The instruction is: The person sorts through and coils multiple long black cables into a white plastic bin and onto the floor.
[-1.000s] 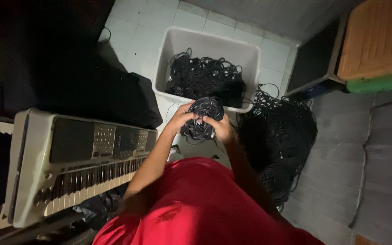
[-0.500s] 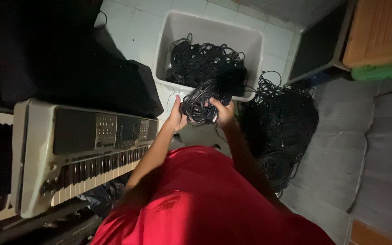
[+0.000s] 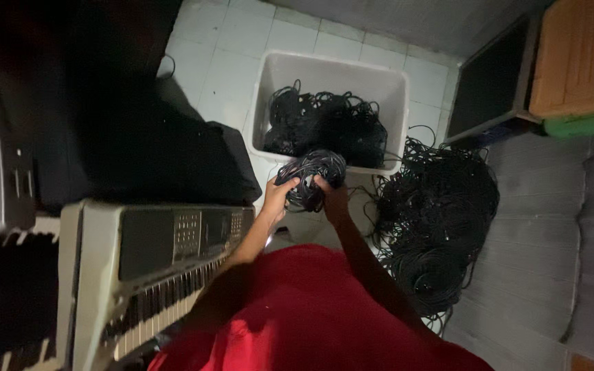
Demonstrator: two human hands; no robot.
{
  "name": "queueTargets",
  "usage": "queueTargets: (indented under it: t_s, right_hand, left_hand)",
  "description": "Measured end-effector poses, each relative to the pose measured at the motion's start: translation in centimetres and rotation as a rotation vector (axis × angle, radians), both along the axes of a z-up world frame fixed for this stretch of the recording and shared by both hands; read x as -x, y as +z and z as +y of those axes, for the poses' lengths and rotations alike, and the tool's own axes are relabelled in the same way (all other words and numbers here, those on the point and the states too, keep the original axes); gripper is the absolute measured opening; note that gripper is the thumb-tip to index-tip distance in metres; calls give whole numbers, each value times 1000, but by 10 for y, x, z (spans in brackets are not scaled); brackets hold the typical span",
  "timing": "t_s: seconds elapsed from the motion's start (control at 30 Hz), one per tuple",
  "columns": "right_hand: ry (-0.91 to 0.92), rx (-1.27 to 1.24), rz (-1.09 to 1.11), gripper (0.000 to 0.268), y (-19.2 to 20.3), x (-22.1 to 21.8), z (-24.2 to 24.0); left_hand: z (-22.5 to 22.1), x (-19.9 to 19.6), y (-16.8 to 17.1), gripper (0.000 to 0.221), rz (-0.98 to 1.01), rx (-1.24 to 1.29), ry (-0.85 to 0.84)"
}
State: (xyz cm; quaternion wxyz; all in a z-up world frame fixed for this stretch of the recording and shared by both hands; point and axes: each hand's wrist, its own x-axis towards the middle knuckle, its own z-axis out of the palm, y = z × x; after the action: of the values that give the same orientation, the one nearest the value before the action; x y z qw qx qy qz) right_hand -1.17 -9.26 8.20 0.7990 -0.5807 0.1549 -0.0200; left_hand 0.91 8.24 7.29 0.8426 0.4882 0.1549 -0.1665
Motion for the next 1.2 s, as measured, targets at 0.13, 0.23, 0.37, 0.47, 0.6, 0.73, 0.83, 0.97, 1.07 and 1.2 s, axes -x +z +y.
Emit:
queueTargets:
  t_s: [0.13, 0.23, 0.37, 0.47, 0.6, 0.73, 0.83, 0.97, 1.07, 1.2]
  right_hand:
    - [55, 16, 103, 35, 17, -18, -2]
    - [68, 78, 179, 37, 19, -39, -9]
    - [46, 57, 122, 43, -1, -87, -21]
    - [97, 116, 363, 44, -31, -129, -41]
    - [177, 41, 0, 51, -71, -188, -56]
    - [308, 178, 38, 52, -87, -231, -67]
    - [324, 17, 194, 58, -107, -259, -59]
    - [333, -33, 539, 67, -129, -294, -48]
    - [421, 294, 830, 78, -154, -321, -38]
    - [570, 343, 599, 69, -205, -341, -30]
  left_hand:
    - [-2, -21, -4, 33, 49, 3, 31]
    - [-8, -51, -17, 33, 11, -25, 57]
    - [-21, -99, -31, 34, -97, 66, 84]
    - [-33, -130, -44, 42, 104, 13, 118]
    - [-47, -173, -80, 46, 78, 22, 160]
    - [-50, -211, -140, 47, 183, 60, 203]
    - [-37, -211, -178, 36, -804, -682, 104]
    - [-47, -227, -221, 25, 149, 239, 391]
    - [-42, -246, -261, 25, 283, 281, 526]
    - [-38, -247, -323, 18, 230, 32, 458]
